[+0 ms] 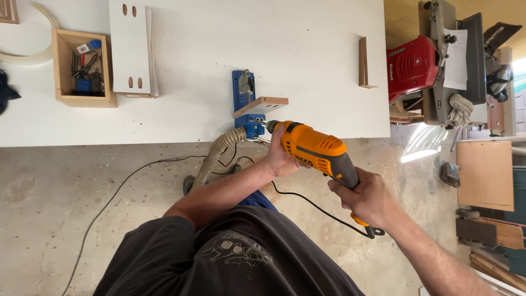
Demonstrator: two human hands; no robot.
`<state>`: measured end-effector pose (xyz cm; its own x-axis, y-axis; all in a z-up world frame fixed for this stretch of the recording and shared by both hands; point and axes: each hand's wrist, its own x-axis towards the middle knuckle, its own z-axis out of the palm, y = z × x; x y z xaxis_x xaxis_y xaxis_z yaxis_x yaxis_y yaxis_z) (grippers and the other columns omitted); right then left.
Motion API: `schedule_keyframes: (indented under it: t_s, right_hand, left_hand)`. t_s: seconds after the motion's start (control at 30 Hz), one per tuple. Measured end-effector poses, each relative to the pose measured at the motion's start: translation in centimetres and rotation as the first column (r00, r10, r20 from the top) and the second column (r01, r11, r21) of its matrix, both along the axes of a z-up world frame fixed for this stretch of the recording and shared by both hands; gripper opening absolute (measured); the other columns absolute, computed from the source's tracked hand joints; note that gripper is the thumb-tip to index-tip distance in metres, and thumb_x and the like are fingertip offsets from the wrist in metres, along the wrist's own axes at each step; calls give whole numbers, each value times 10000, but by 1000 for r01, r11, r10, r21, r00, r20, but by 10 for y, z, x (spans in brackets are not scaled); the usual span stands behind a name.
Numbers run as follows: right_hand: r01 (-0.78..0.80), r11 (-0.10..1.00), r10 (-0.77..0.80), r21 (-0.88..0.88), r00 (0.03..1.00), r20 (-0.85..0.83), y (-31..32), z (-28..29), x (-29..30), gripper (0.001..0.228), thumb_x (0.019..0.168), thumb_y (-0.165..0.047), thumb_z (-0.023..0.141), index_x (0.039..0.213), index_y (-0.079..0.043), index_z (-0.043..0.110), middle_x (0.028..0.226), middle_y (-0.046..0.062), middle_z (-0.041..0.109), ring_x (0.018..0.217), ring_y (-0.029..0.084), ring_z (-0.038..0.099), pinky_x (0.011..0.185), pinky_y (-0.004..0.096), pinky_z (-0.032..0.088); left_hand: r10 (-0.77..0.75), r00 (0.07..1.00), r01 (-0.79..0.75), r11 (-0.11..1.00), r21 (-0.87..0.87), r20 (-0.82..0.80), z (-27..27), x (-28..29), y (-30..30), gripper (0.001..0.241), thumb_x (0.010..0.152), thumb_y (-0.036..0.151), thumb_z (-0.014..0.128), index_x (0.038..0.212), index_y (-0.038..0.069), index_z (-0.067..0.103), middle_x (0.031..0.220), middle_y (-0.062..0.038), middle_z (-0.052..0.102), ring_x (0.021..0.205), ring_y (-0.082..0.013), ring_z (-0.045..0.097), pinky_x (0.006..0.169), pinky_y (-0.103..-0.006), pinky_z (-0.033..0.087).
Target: Drilling pocket holes in wooden boards using a pocket hole jig and a power drill
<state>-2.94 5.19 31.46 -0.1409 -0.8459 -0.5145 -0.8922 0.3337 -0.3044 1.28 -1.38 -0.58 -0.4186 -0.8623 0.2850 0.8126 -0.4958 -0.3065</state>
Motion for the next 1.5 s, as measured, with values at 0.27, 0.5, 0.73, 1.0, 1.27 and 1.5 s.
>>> schedule_keyframes:
  t_s: [0.27,0.5,0.73,1.0,1.27,1.5]
  right_hand:
    - [-79,995,84,59,992,-90,-9,6,16,290,828,-257,753,674,-40,639,482,132,633,469,249,587,561,341,520]
    - [-81,993,90,83,991,-104,-18,-9,12,290,816,-318,755,680,-82,653,490,92,648,461,231,612,562,323,508]
    - [-145,978,166,151,976,-144,-29,-27,2,283,830,-327,742,728,-77,656,531,101,671,538,252,609,613,343,524]
    - [-169,980,177,102,981,-74,-34,-48,-6,227,867,-231,698,743,-45,661,510,157,645,518,289,648,588,374,522]
    - [-201,971,218,132,967,-131,-43,-78,-31,251,803,-281,733,744,-57,637,557,176,611,557,311,606,568,380,489]
    - [-179,966,209,184,965,-159,-47,-83,-28,261,784,-306,742,766,-71,630,617,169,622,616,340,621,587,398,509]
  left_hand:
    - [9,1000,-9,1000,8,-25,14,16,3,679,894,685,681,1267,118,652,1133,-213,750,963,-482,742,683,-627,672]
    - [100,236,-1,995,-102,967,-38,106,10,304,812,306,913,857,76,720,665,-55,693,595,-189,734,537,-317,632]
    - [474,-643,62,815,-576,601,-86,158,-29,1428,495,398,1040,1629,45,248,1564,-298,412,1502,-465,350,1309,-517,183]
    - [549,-661,217,793,-569,512,-134,146,-54,1029,542,502,977,1361,139,471,1199,-105,592,1165,-341,646,1063,-515,508]
    - [560,-623,264,808,-527,546,-131,152,-56,953,660,516,950,1366,121,446,1216,-122,562,1189,-351,634,1094,-534,490]
    - [569,-608,281,807,-520,554,-127,152,-54,931,698,556,931,1359,120,441,1219,-108,548,1202,-329,625,1114,-529,484]
